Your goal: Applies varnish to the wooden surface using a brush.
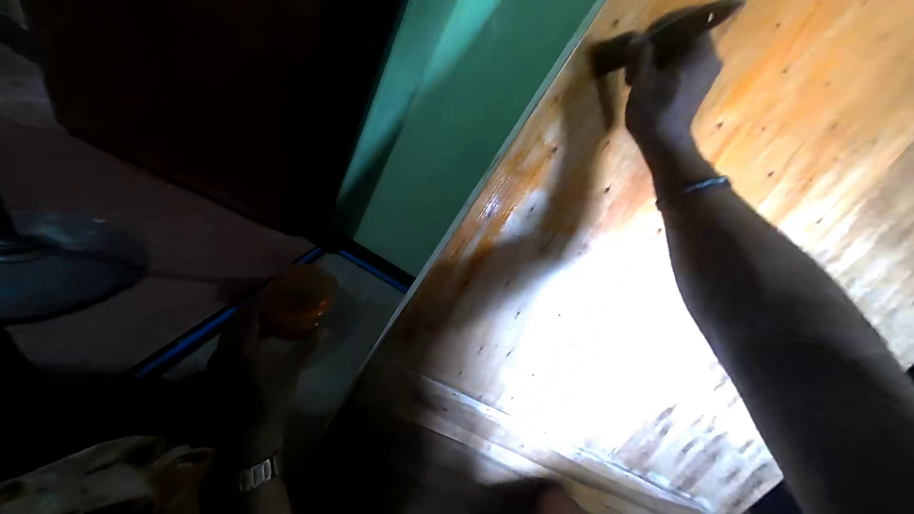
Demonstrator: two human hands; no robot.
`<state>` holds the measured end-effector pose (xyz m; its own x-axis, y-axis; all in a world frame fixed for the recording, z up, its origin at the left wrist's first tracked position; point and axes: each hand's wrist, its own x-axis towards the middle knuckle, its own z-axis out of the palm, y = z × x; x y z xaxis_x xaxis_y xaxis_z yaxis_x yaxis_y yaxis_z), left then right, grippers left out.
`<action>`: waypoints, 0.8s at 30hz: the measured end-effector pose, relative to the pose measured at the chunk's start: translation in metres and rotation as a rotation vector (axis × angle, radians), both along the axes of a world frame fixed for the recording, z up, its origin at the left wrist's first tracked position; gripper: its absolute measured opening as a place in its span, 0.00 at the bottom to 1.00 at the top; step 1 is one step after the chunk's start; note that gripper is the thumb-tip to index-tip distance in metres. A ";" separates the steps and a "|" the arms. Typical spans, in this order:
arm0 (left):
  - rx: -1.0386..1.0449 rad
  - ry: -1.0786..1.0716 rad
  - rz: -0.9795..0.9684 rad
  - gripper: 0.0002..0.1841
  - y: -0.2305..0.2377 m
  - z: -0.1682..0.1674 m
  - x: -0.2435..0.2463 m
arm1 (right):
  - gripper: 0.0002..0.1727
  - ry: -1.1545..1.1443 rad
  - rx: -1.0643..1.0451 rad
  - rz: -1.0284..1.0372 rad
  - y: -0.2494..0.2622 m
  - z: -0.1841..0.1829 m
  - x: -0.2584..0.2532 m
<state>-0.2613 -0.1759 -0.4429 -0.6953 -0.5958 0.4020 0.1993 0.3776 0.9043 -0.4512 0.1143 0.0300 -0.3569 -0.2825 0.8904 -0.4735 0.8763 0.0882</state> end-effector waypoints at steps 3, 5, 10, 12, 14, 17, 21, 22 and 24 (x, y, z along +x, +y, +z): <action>0.042 -0.023 -0.009 0.47 -0.001 -0.001 -0.002 | 0.20 0.041 0.085 -0.003 0.013 0.024 0.004; 0.057 -0.019 -0.037 0.45 0.000 -0.001 -0.002 | 0.20 -0.012 0.219 -0.039 0.016 -0.021 0.032; 0.025 0.000 -0.073 0.45 0.006 -0.003 -0.006 | 0.19 -0.435 0.419 0.122 0.032 -0.287 0.136; -0.004 0.005 -0.073 0.45 0.008 -0.004 -0.004 | 0.19 -0.676 0.506 0.216 0.032 -0.378 0.180; -0.001 -0.010 -0.076 0.46 0.008 -0.003 -0.004 | 0.17 -0.649 0.607 0.304 0.032 -0.431 0.200; -0.013 -0.025 -0.073 0.45 0.010 -0.008 -0.003 | 0.16 -0.839 0.398 0.214 0.035 -0.420 0.202; -0.092 0.074 -0.088 0.44 0.012 -0.030 0.001 | 0.12 -0.734 0.259 0.063 0.049 -0.284 0.152; -0.109 0.122 -0.046 0.42 0.013 -0.040 -0.005 | 0.13 -0.605 0.294 0.057 0.059 -0.246 0.139; -0.060 0.059 -0.055 0.40 0.008 -0.028 -0.006 | 0.16 -0.330 0.353 -0.004 0.071 -0.179 0.113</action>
